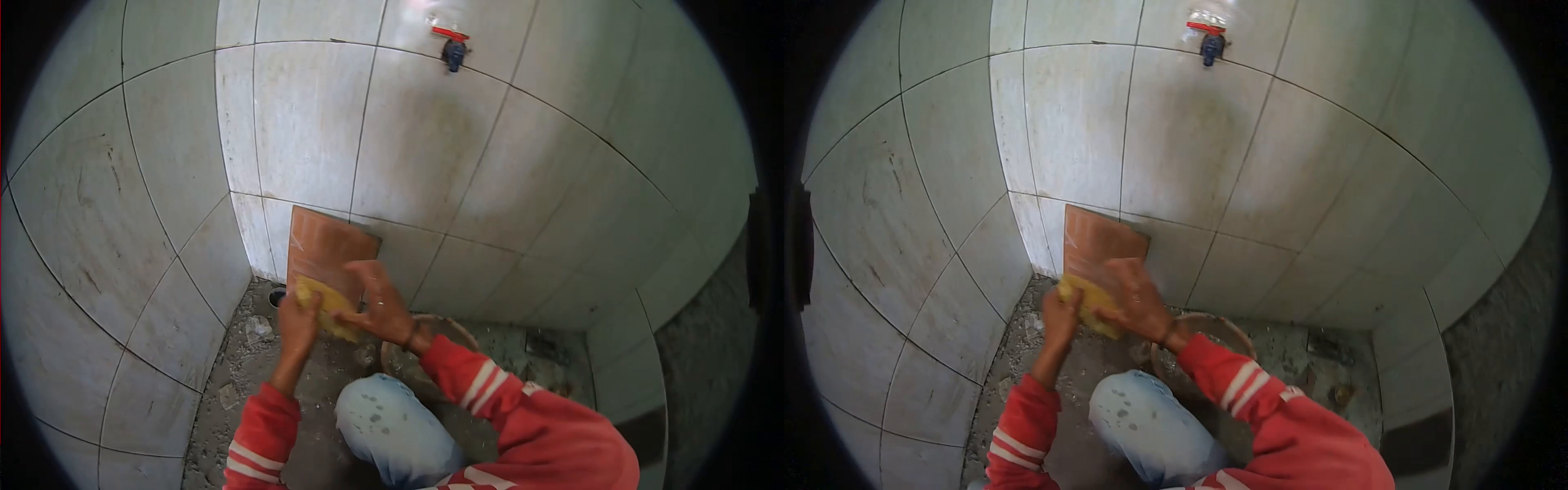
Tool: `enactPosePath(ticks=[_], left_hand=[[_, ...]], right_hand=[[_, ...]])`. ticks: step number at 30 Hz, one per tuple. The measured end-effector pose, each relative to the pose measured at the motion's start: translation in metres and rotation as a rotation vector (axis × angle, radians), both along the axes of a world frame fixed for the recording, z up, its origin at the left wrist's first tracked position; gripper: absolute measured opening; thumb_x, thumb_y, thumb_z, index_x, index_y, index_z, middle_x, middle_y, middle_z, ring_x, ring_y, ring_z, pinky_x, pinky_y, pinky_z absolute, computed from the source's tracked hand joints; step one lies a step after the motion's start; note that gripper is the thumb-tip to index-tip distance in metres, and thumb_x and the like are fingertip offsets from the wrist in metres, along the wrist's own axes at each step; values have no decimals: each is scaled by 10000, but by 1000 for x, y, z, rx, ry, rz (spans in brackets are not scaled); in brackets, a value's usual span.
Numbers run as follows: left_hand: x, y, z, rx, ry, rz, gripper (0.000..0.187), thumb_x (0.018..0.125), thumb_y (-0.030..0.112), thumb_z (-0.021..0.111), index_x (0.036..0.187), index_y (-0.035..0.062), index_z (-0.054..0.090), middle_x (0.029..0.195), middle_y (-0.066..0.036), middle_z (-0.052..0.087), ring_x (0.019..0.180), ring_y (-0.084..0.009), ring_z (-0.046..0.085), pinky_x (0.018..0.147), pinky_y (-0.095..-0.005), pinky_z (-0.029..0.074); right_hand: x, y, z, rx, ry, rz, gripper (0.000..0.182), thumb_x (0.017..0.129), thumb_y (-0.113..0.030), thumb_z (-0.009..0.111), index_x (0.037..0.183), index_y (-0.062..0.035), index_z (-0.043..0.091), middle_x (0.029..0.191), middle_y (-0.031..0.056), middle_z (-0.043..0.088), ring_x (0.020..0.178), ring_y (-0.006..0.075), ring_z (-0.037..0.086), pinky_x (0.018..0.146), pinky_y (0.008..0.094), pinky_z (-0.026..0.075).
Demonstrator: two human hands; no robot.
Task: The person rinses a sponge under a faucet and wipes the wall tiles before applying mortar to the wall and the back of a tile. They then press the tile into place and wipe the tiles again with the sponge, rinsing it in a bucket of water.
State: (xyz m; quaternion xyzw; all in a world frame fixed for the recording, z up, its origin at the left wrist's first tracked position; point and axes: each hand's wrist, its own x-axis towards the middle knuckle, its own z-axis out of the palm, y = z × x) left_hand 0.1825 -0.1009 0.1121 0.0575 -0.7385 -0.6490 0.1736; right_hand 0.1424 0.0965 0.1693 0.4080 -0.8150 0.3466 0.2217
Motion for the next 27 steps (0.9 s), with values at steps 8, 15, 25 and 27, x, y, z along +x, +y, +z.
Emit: enactPosePath(ticks=[8, 15, 25, 27], left_hand=[[83, -117, 47, 498, -232, -137, 486, 1053, 452, 568, 1205, 8, 696, 1091, -106, 751, 961, -186, 705, 772, -341, 548], [95, -182, 23, 205, -40, 13, 381, 1056, 361, 584, 1249, 55, 707, 1112, -77, 757, 922, -158, 708, 762, -279, 517], [54, -193, -107, 139, -154, 67, 278, 1007, 253, 669, 1084, -5, 740, 923, -62, 753, 779, -126, 686, 683, -282, 510], [45, -187, -118, 35, -152, 67, 264, 990, 228, 682, 1054, -20, 747, 897, -69, 752, 778, -132, 690, 696, -291, 517]], right_hand=[[28, -122, -53, -169, -654, 110, 558, 919, -258, 777, 1367, -3, 565, 1190, 168, 694, 1058, 331, 699, 894, 403, 567], [-65, 56, 40, -328, -133, -659, 440, 1030, -265, 590, 1377, 4, 581, 1293, 243, 672, 1089, 390, 679, 928, 438, 549], [-191, 189, 236, 99, 988, -1010, 824, 856, -30, 623, 1637, -111, 373, 1685, 106, 396, 1594, 403, 241, 1281, 602, 144], [-215, 169, 255, 45, 1082, -973, 811, 857, -34, 626, 1628, -127, 395, 1683, 93, 400, 1591, 403, 248, 1280, 601, 150]])
